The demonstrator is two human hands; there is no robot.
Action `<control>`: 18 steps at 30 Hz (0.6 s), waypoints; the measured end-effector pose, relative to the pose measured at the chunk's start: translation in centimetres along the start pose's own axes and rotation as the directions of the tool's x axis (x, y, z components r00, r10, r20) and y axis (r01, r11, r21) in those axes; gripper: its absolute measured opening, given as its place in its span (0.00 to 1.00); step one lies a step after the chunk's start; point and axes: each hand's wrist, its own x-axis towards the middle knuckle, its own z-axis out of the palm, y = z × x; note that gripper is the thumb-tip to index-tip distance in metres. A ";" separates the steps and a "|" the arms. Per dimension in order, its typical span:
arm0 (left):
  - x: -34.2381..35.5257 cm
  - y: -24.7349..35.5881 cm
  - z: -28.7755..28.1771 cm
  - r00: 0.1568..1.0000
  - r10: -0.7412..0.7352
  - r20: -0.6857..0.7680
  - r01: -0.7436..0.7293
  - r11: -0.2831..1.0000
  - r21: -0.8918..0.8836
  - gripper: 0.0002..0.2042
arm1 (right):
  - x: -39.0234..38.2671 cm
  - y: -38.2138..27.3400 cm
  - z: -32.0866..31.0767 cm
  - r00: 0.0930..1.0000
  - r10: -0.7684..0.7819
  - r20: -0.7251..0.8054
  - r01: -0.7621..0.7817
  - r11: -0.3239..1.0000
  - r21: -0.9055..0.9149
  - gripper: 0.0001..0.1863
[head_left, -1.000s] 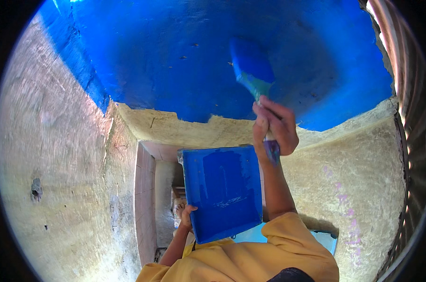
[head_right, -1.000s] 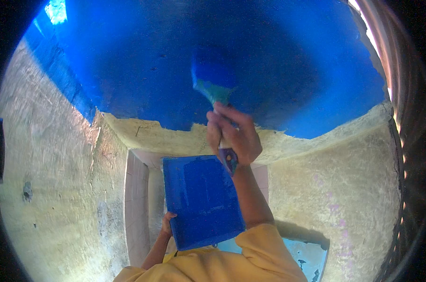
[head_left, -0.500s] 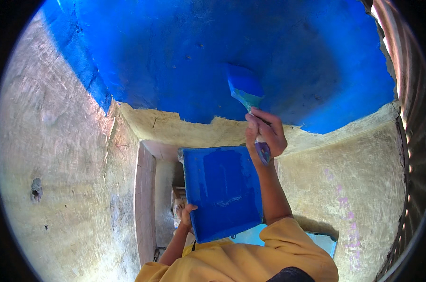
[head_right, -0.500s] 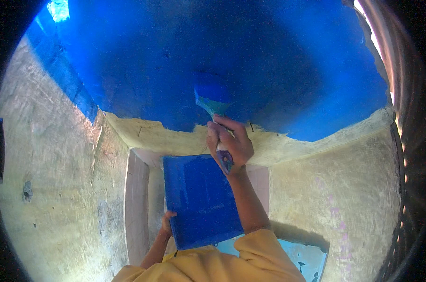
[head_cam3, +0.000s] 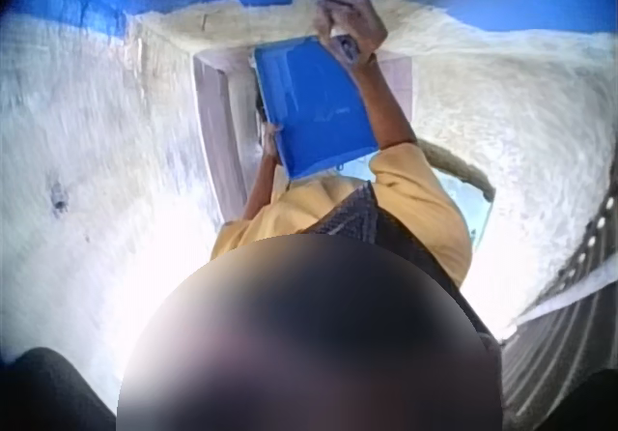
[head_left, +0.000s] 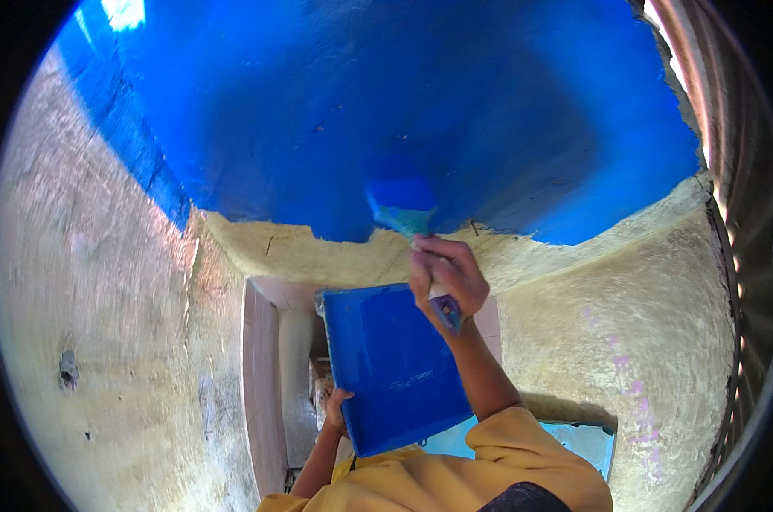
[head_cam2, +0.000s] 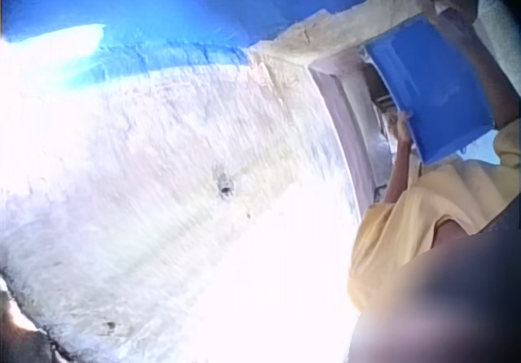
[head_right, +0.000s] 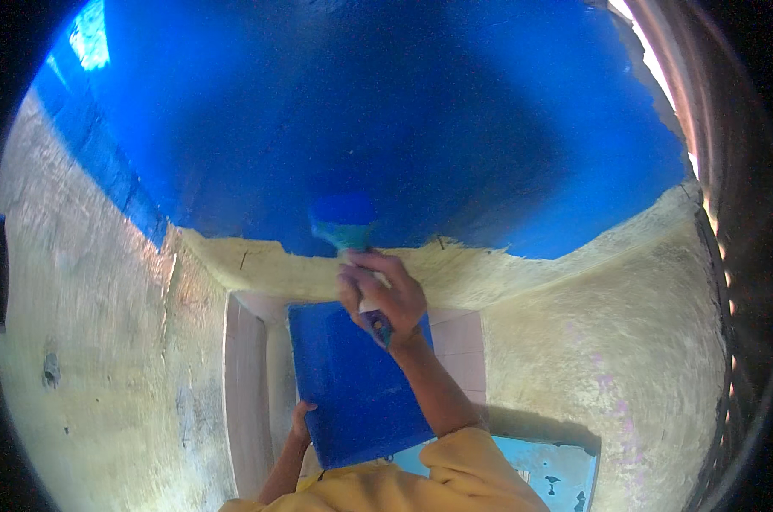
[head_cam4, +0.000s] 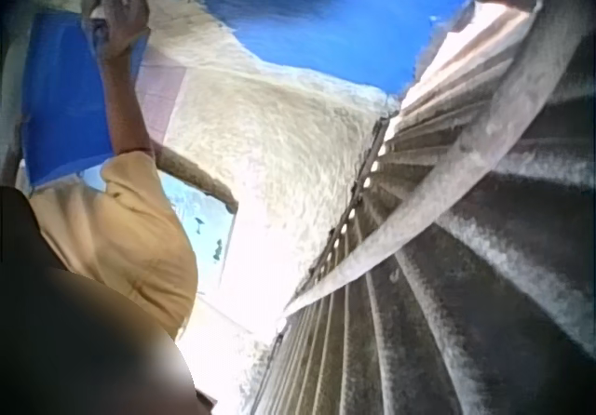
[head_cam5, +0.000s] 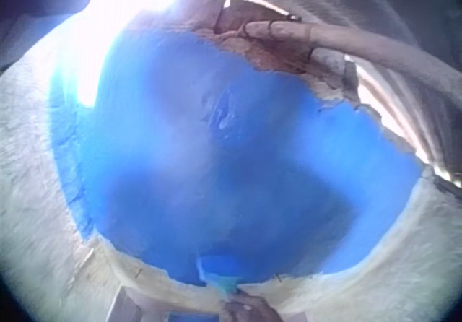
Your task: The person is using a brush to apply blue paint to the upper corners and ceiling of a room, dipping the brush into a blue tray held by hand.
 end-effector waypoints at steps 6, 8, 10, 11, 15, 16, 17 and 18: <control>-2.6 1.8 2.1 0.999 0.048 -0.009 -0.048 0.999 0.014 0.27 | 1.5 0.2 -3.1 0.987 0.122 -0.102 -0.138 0.977 -0.163 0.06; -3.1 2.2 2.3 0.998 0.070 0.001 -0.070 0.997 0.040 0.27 | 0.8 -0.7 -5.6 0.972 0.188 -0.142 -0.208 0.968 -0.138 0.04; -3.5 2.7 2.4 0.995 0.087 0.056 -0.088 0.996 0.005 0.26 | -1.0 -2.2 -7.6 0.900 0.419 -0.116 -0.407 0.906 0.117 0.05; -3.7 2.8 2.4 0.984 0.124 0.126 -0.119 0.992 -0.046 0.26 | -2.1 -2.9 -8.5 0.863 0.504 0.017 -0.500 0.850 0.165 0.06; -3.8 3.6 1.7 0.978 0.207 0.013 -0.207 0.975 0.076 0.23 | -7.9 -5.6 -11.0 0.424 0.805 0.416 -0.896 0.440 0.061 0.09; -4.2 3.9 1.2 0.974 0.227 -0.022 -0.223 0.966 0.130 0.22 | -9.4 -6.4 -11.3 0.307 0.843 0.441 -0.935 0.354 -0.027 0.09; -3.8 4.1 1.1 0.967 0.249 -0.059 -0.233 0.952 0.197 0.22 | -10.8 -6.8 -11.8 0.114 0.889 0.444 -0.967 0.202 -0.156 0.10; -2.9 4.4 1.1 0.958 0.287 0.019 -0.285 0.943 0.173 0.20 | -12.0 -6.7 -12.2 0.088 0.913 0.398 -0.978 0.155 -0.139 0.09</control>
